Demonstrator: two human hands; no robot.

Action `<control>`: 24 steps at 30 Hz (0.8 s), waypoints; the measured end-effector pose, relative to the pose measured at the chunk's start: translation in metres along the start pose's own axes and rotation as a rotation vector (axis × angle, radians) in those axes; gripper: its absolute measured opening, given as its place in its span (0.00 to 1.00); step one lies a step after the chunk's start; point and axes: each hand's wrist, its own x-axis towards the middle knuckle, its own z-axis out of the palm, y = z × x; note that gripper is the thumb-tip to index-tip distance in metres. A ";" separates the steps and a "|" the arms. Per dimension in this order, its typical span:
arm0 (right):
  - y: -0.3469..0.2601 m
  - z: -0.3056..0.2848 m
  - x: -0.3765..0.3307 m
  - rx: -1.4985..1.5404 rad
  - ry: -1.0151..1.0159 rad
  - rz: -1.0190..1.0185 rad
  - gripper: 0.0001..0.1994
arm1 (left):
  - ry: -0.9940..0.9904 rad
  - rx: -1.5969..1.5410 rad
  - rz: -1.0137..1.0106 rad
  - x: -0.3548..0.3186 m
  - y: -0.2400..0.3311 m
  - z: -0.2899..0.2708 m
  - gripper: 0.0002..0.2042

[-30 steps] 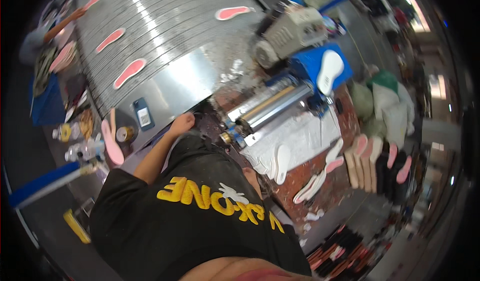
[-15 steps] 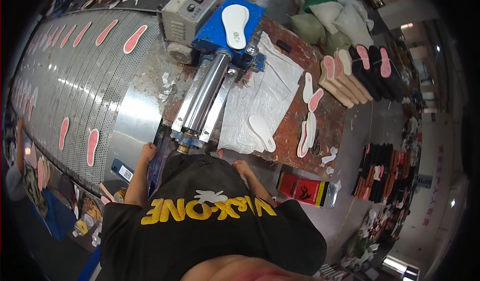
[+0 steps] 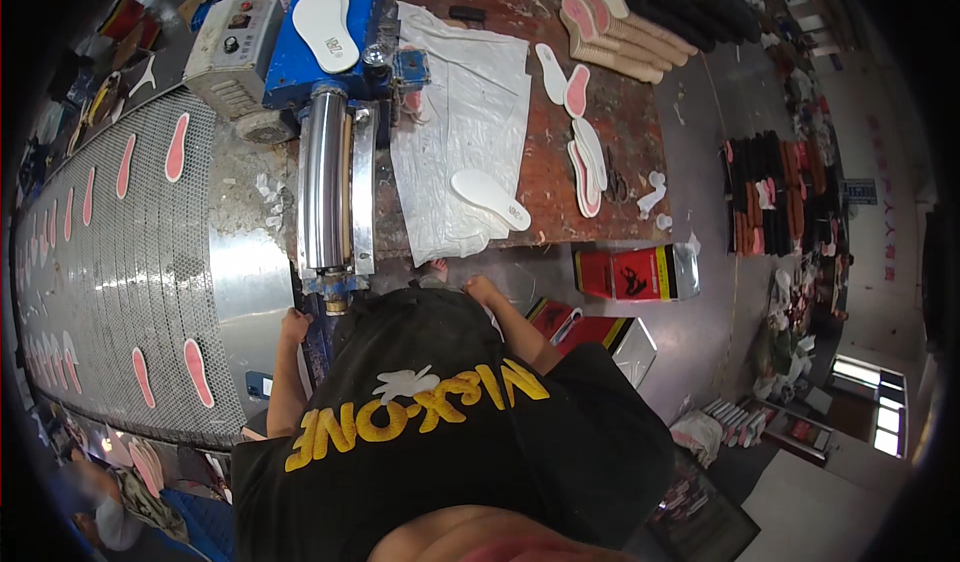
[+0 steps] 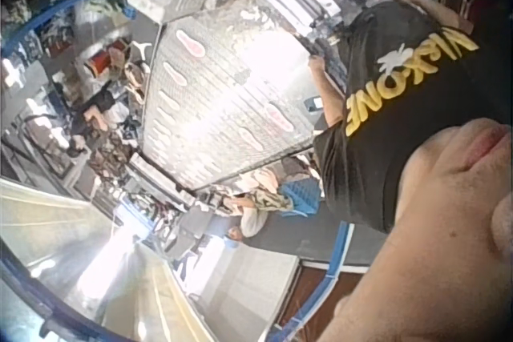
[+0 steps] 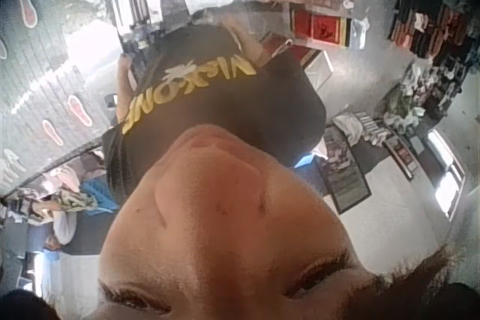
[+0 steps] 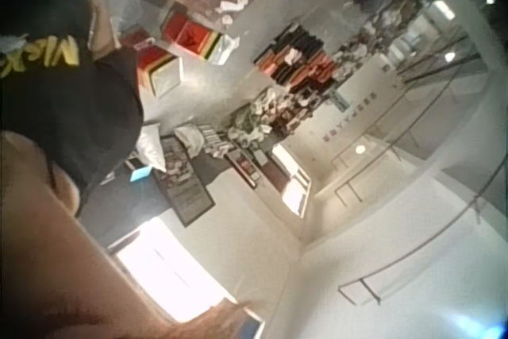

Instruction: Applying adhesive to shoe midsoles using a roller spreader machine and organizing them with other components.

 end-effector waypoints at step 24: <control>-0.287 -0.157 0.234 1.599 -0.253 0.202 0.22 | 0.064 -0.857 0.039 -0.144 0.039 0.140 0.07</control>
